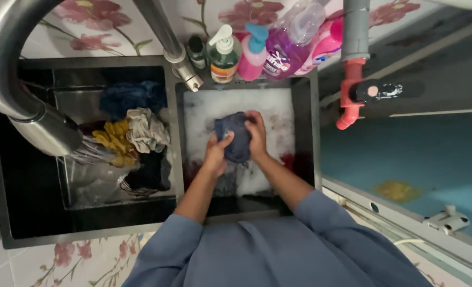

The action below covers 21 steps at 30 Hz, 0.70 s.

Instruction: Hand washing multiple items of clothing in a sink with soapy water.

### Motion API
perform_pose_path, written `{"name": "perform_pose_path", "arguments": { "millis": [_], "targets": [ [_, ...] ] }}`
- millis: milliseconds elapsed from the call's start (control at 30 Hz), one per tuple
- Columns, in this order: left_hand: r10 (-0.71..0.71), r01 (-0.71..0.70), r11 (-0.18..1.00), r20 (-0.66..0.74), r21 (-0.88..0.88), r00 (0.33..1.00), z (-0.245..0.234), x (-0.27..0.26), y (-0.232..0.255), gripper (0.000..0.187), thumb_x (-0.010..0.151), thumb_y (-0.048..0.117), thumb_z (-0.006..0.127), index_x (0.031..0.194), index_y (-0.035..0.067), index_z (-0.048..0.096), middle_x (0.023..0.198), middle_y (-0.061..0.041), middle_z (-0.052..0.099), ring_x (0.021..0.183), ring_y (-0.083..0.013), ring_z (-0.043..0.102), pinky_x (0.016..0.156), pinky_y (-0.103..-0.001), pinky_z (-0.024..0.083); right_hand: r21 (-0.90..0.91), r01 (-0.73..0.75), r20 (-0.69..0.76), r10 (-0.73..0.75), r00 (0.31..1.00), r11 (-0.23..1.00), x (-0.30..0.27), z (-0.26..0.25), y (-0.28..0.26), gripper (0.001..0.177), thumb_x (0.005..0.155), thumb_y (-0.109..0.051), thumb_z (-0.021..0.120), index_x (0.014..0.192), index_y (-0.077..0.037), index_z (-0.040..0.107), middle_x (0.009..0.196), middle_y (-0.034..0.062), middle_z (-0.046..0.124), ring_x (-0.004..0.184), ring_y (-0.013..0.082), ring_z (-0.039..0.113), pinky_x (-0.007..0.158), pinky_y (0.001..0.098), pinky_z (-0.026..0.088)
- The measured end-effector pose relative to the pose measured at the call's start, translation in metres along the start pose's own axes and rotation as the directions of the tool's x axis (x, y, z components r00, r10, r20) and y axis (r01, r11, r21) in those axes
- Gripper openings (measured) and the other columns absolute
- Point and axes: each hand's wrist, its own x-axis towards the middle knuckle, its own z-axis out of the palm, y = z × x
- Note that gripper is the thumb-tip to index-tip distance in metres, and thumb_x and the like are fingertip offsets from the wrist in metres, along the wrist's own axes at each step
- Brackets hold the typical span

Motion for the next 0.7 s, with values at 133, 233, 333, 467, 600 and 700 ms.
{"name": "perform_pose_path", "arguments": {
  "millis": [133, 233, 333, 467, 600, 700],
  "targets": [
    [-0.041, 0.038, 0.997, -0.040, -0.073, 0.998, 0.017, -0.015, 0.027, 0.030, 0.091, 0.017, 0.073, 0.117, 0.007, 0.063, 0.107, -0.009, 0.072, 0.094, -0.0249, 0.073, 0.083, -0.043, 0.061, 0.478, -0.350, 0.121, 0.334, 0.935, 0.806, -0.001, -0.056, 0.093, 0.037, 0.108, -0.033, 0.055, 0.126, -0.001, 0.062, 0.122, 0.0076, 0.069, 0.118, 0.0210, 0.063, 0.108, 0.0363, 0.046],
    [0.031, -0.016, 0.970, 0.059, -0.243, 0.998, 0.014, -0.016, 0.034, 0.032, 0.091, 0.016, 0.072, 0.120, 0.005, 0.065, 0.111, -0.012, 0.072, 0.097, -0.0271, 0.074, 0.086, -0.045, 0.062, 0.256, -0.737, 0.413, 0.618, 0.668, 0.626, -0.023, -0.076, 0.088, 0.052, 0.100, -0.041, 0.045, 0.139, -0.009, 0.056, 0.129, 0.0027, 0.069, 0.118, 0.0178, 0.066, 0.106, 0.0334, 0.051],
    [0.057, -0.036, 0.951, 0.059, -0.307, 0.997, -0.013, 0.008, 0.026, 0.032, 0.096, 0.019, 0.071, 0.121, 0.001, 0.064, 0.113, -0.015, 0.071, 0.101, -0.0312, 0.071, 0.092, -0.048, 0.059, -0.089, -0.735, 0.366, 0.708, 0.604, 0.673, -0.012, -0.089, 0.076, 0.049, 0.102, -0.042, 0.043, 0.134, -0.009, 0.060, 0.116, 0.0057, 0.071, 0.095, 0.0209, 0.069, 0.085, 0.0378, 0.056],
    [0.060, -0.070, 0.851, -0.036, -0.521, 0.998, -0.041, 0.029, -0.007, 0.037, 0.090, 0.022, 0.066, 0.123, 0.006, 0.066, 0.120, -0.009, 0.074, 0.112, -0.0273, 0.070, 0.103, -0.045, 0.054, -0.267, -0.599, -0.025, 0.615, 0.788, 0.755, 0.000, -0.074, 0.042, 0.028, 0.098, -0.025, 0.066, 0.116, -0.004, 0.071, 0.102, 0.0152, 0.071, 0.085, 0.0251, 0.064, 0.079, 0.0416, 0.053],
    [-0.124, 0.037, 0.894, -0.168, -0.447, 0.978, -0.076, 0.068, -0.073, 0.035, 0.098, 0.031, 0.063, 0.125, 0.008, 0.064, 0.118, -0.008, 0.069, 0.106, -0.0270, 0.066, 0.097, -0.045, 0.053, -0.425, 0.294, 0.298, -0.174, 0.939, 0.856, -0.027, 0.016, -0.059, 0.012, 0.087, -0.004, 0.071, 0.097, -0.004, 0.067, 0.099, 0.0152, 0.068, 0.097, 0.0260, 0.067, 0.091, 0.0364, 0.053],
    [-0.104, 0.058, 0.960, -0.156, -0.273, 0.982, -0.112, 0.101, -0.129, 0.034, 0.108, 0.032, 0.070, 0.127, 0.006, 0.060, 0.112, -0.011, 0.063, 0.099, -0.0297, 0.062, 0.091, -0.048, 0.054, -0.228, 0.565, 0.467, -0.420, 0.778, 0.793, -0.057, 0.071, -0.124, 0.010, 0.085, -0.006, 0.071, 0.094, -0.010, 0.066, 0.095, 0.0117, 0.068, 0.092, 0.0274, 0.069, 0.088, 0.0364, 0.055]
  ]
}}
